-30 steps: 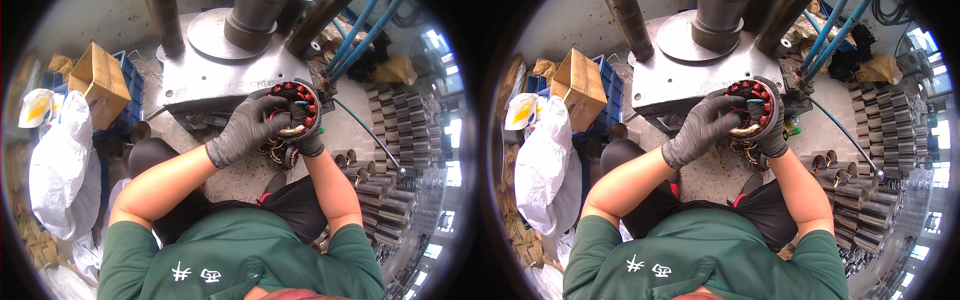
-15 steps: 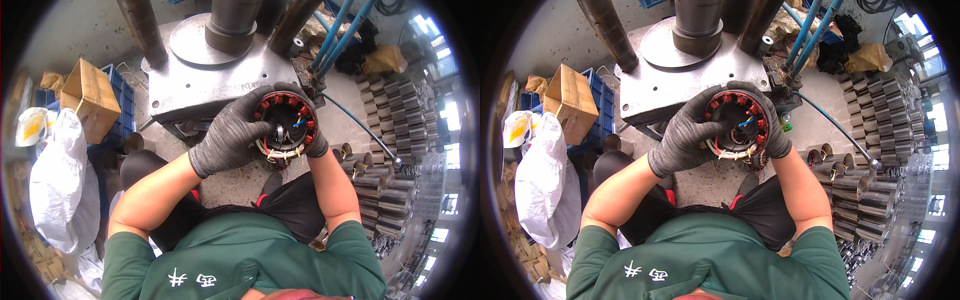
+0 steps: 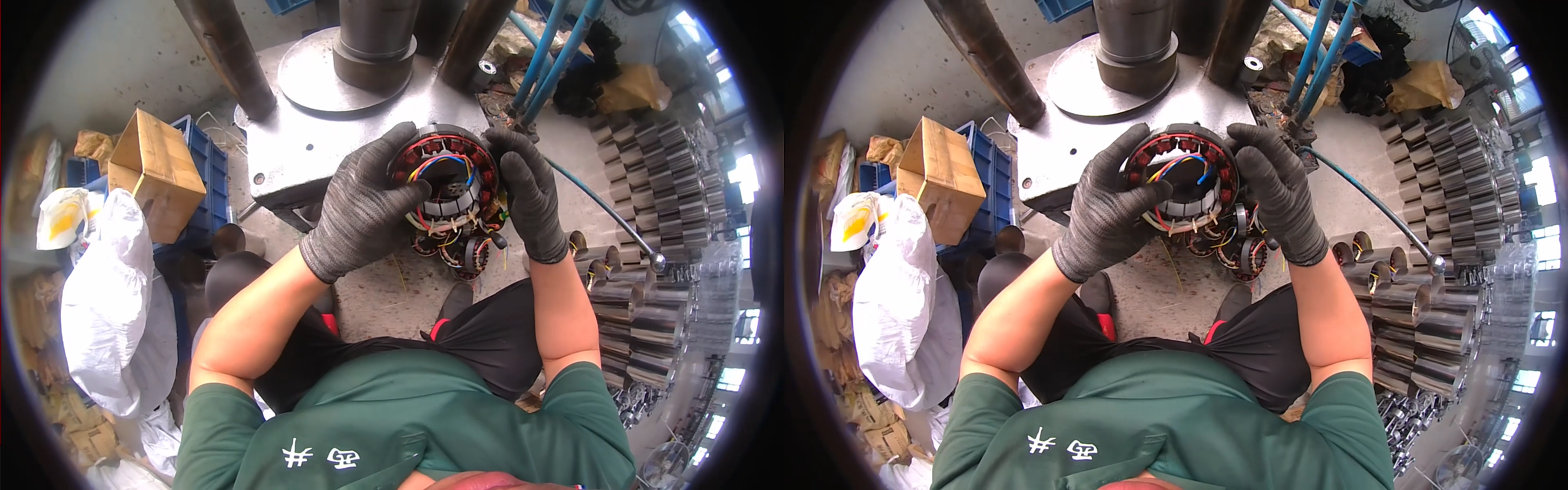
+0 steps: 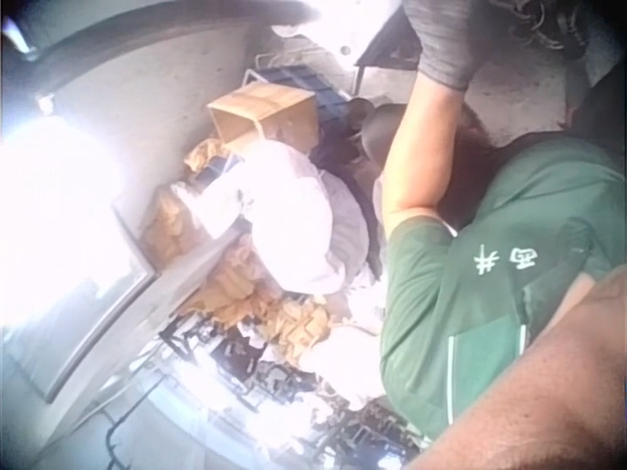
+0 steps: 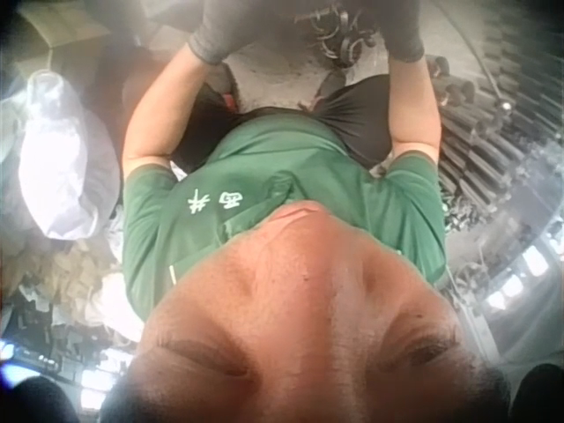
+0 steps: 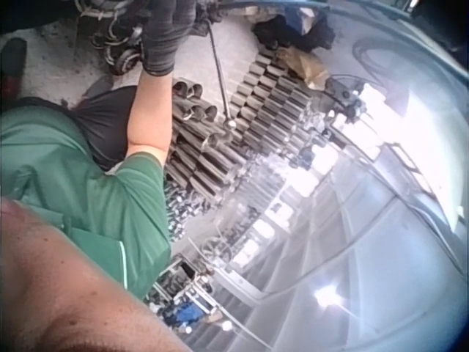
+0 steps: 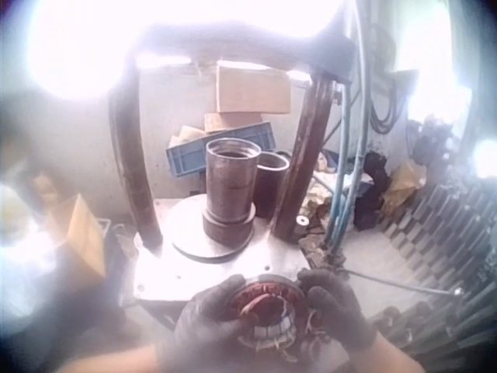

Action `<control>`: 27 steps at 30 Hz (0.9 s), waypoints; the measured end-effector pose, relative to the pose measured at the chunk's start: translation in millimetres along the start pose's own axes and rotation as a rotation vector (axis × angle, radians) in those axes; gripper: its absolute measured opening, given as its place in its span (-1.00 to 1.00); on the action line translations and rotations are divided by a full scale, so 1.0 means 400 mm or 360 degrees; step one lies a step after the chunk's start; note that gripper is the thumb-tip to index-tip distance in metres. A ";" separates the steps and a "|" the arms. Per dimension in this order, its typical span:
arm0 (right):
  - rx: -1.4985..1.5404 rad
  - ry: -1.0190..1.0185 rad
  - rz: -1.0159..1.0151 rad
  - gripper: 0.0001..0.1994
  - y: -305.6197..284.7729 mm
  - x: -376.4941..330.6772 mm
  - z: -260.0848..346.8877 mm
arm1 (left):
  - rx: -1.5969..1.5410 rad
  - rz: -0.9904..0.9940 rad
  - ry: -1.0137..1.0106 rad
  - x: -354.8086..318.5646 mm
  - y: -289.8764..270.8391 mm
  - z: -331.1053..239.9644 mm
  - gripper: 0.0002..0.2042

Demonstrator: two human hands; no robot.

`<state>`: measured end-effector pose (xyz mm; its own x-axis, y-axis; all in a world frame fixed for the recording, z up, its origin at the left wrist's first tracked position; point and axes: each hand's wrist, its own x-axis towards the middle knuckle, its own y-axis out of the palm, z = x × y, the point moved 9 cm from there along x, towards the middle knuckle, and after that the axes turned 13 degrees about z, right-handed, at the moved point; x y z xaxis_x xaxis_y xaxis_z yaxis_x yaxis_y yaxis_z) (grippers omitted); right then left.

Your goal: The person assembles a stator by inserting copper coils into a metal frame, guiding wires with a thin tool, and then placing the assembly into a large industrial press machine.

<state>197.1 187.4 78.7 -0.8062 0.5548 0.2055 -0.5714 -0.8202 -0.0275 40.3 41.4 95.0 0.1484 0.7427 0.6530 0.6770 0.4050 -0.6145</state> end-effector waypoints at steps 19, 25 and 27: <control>0.0547 0.0267 0.0105 -0.62 0.079 -0.007 -0.033 | 0.0192 0.0187 0.0144 -0.016 0.071 -0.004 -0.49; 0.0278 0.0334 0.0107 -0.71 0.059 -0.005 -0.059 | 0.0175 0.0275 0.0220 0.012 0.083 -0.035 -0.43; 0.0215 0.0248 0.0073 -0.70 0.035 -0.010 -0.111 | 0.0222 0.0269 0.0310 0.023 0.093 -0.058 -0.43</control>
<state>185.6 179.8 34.1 -0.8508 0.5228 0.0529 -0.5164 -0.8504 0.1004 83.5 50.8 88.5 0.3954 0.6951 0.6004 0.5272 0.3635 -0.7680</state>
